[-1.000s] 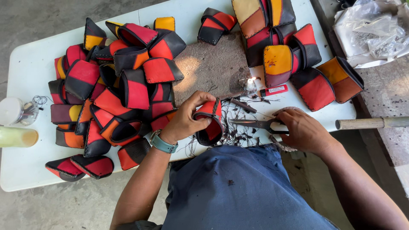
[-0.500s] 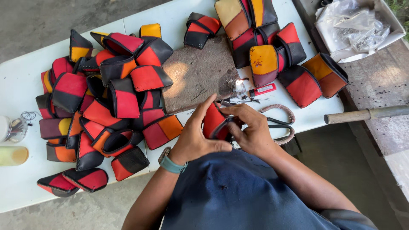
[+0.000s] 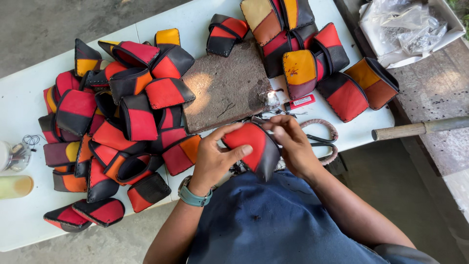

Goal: The person processes a leather wallet by using a lighter to singe loose threads on the seams, then uses shears to trim excess thread ends.

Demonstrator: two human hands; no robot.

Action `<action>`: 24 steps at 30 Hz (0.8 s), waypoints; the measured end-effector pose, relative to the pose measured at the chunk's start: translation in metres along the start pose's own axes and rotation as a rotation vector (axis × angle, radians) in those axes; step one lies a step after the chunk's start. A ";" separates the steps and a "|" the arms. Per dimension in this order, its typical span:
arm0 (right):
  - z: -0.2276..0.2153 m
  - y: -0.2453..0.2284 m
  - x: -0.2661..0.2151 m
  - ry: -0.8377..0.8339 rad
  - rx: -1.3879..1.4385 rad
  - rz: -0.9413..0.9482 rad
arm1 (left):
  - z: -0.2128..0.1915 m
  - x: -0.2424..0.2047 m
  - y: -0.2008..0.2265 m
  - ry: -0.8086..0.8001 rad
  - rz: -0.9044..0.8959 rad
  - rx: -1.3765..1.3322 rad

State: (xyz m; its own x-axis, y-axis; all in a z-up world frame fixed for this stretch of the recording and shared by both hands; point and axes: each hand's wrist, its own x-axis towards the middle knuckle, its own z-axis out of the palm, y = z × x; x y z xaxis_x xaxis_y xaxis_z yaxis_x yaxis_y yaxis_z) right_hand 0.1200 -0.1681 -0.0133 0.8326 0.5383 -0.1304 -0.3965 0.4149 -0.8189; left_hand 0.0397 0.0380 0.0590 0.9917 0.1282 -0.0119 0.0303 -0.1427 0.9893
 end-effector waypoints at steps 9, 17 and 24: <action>0.023 -0.030 -0.026 -0.012 -0.668 0.060 | 0.006 0.021 -0.007 0.043 0.127 0.254; 0.024 -0.035 -0.014 0.035 -0.687 -0.006 | -0.021 0.074 0.021 -0.432 0.133 0.482; 0.013 -0.030 -0.001 0.028 -0.529 0.063 | -0.014 0.099 0.016 -0.471 0.081 0.459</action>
State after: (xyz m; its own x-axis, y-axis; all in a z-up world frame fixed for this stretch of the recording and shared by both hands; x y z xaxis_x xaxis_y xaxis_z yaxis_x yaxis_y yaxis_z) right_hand 0.1256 -0.1717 0.0185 0.8263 0.5275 -0.1974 -0.2030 -0.0480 -0.9780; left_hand 0.1366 0.0625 0.0757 0.9385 -0.3288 -0.1052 -0.1001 -0.5509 0.8286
